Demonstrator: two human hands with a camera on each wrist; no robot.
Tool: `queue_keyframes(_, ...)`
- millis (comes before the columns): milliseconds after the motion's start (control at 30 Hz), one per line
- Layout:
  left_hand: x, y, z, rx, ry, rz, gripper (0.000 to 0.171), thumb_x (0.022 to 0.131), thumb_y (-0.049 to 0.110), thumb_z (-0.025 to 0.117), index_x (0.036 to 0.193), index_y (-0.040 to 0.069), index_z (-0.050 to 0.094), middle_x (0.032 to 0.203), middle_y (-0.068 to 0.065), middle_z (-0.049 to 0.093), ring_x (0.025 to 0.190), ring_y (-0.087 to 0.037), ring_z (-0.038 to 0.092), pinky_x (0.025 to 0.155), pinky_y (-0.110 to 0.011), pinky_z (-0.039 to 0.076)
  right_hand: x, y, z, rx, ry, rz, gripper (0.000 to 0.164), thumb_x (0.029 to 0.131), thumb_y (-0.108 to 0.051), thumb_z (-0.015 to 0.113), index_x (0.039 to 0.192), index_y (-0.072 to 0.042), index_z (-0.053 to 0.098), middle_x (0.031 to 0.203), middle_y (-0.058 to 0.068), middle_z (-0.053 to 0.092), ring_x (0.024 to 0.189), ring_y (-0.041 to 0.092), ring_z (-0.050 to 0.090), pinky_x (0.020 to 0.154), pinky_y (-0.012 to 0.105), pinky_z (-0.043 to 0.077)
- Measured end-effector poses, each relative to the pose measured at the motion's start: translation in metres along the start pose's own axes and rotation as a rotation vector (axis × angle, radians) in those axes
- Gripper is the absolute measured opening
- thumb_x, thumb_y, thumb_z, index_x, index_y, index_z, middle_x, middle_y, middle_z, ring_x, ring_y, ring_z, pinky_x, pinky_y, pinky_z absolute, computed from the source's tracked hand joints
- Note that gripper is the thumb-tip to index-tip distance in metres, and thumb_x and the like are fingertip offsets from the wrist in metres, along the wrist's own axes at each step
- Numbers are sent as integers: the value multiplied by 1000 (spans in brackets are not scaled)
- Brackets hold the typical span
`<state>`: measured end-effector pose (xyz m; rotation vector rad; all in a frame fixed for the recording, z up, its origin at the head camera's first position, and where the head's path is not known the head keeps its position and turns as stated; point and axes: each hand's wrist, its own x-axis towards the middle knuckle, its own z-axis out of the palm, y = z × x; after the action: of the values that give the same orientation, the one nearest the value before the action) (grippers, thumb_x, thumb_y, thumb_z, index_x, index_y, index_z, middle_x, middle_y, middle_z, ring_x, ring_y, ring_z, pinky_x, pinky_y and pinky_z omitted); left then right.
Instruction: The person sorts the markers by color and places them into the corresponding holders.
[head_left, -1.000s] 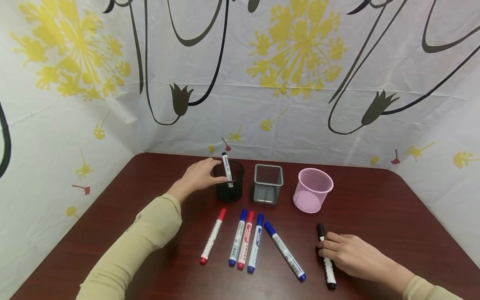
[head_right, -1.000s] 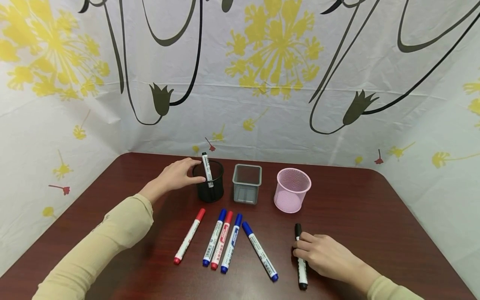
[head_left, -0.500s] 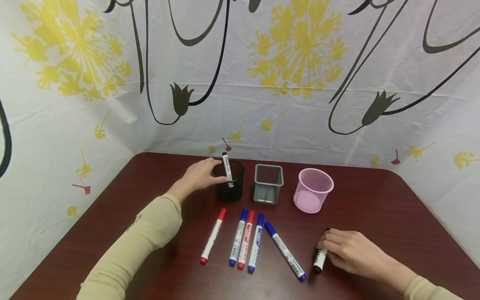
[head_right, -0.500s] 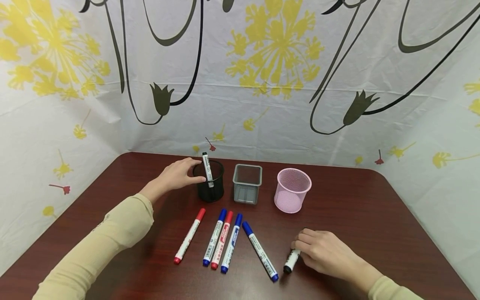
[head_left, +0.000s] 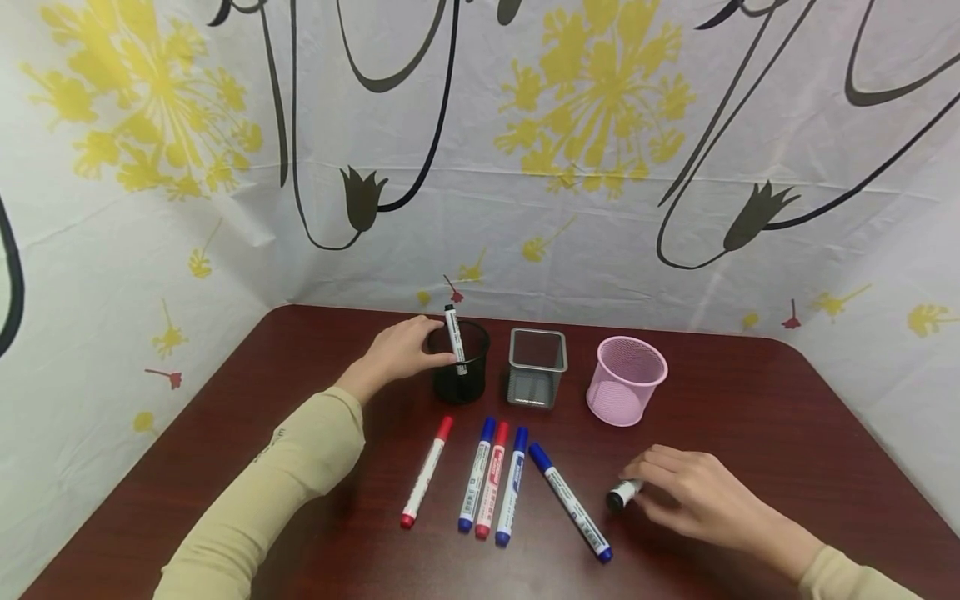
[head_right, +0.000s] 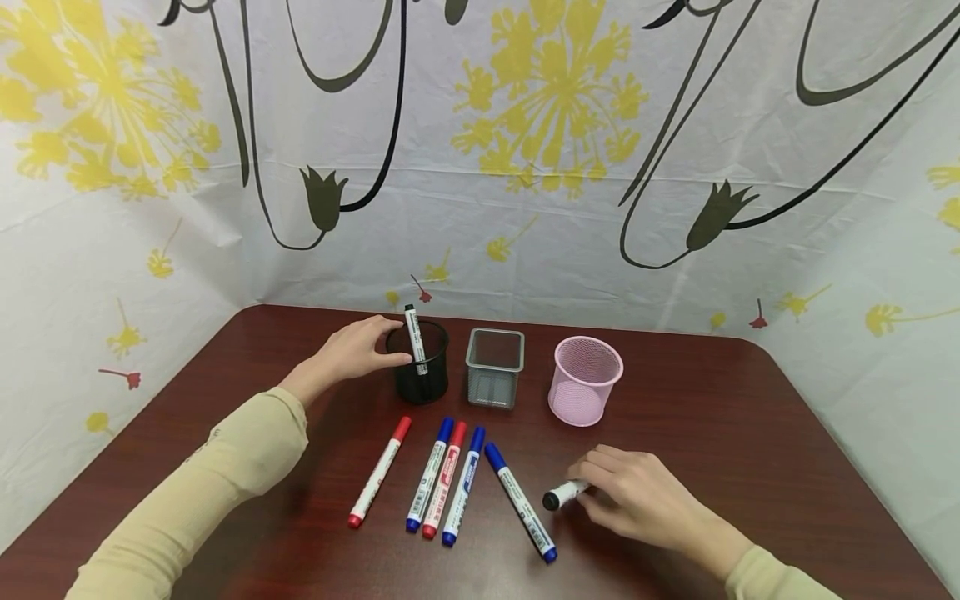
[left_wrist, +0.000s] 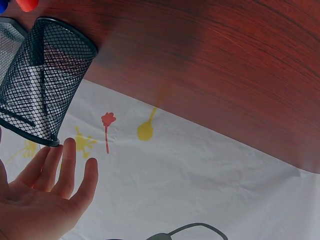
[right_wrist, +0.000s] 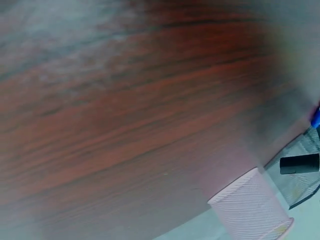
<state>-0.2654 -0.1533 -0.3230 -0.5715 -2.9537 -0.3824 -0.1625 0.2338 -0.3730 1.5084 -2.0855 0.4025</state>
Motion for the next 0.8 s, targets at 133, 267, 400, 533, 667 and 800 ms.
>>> queue_keyframes(133, 0, 0, 0, -4, -1, 1, 67, 77, 50, 60, 125, 5, 49, 117, -12, 51, 103, -26, 49, 83, -41, 40, 6, -2, 0, 29, 33, 22, 18, 85, -27, 50, 93, -17, 62, 91, -14, 55, 77, -1, 52, 60, 15, 43)
queue_keyframes(267, 1, 0, 1, -4, -6, -5, 68, 77, 51, 59, 125, 5, 49, 118, -12, 50, 103, -26, 49, 83, -41, 40, 13, -4, 0, 97, 60, 40, 15, 82, -23, 58, 96, -18, 61, 93, -14, 55, 80, -1, 52, 64, 16, 43)
queue_keyframes(400, 1, 0, 1, -3, -9, -5, 68, 77, 51, 59, 126, 5, 49, 116, -12, 51, 101, -25, 50, 82, -41, 41, 17, -6, 0, 149, 77, 65, 19, 80, -19, 61, 99, -19, 61, 93, -14, 56, 79, -1, 52, 67, 15, 41)
queue_keyframes(533, 1, 0, 1, -5, -12, -9, 68, 77, 51, 59, 126, 5, 49, 115, -12, 51, 101, -25, 50, 82, -41, 41, 20, -7, 2, 180, 113, 80, 22, 77, -16, 65, 99, -16, 61, 91, -13, 56, 75, 1, 52, 66, 14, 40)
queue_keyframes(667, 0, 0, 0, -4, -14, -14, 69, 77, 52, 59, 126, 5, 48, 117, -12, 50, 102, -26, 50, 82, -41, 41, 25, -10, 3, 225, 147, 103, 23, 76, -14, 66, 98, -13, 61, 90, -10, 58, 74, 4, 53, 65, 14, 41)
queue_keyframes(800, 0, 1, 0, -7, -15, -13, 68, 77, 51, 59, 126, 5, 48, 116, -12, 51, 100, -25, 51, 81, -41, 41, 37, -18, -2, 282, 170, 148, 27, 70, -6, 69, 96, -11, 61, 87, -8, 59, 72, 6, 54, 64, 16, 42)
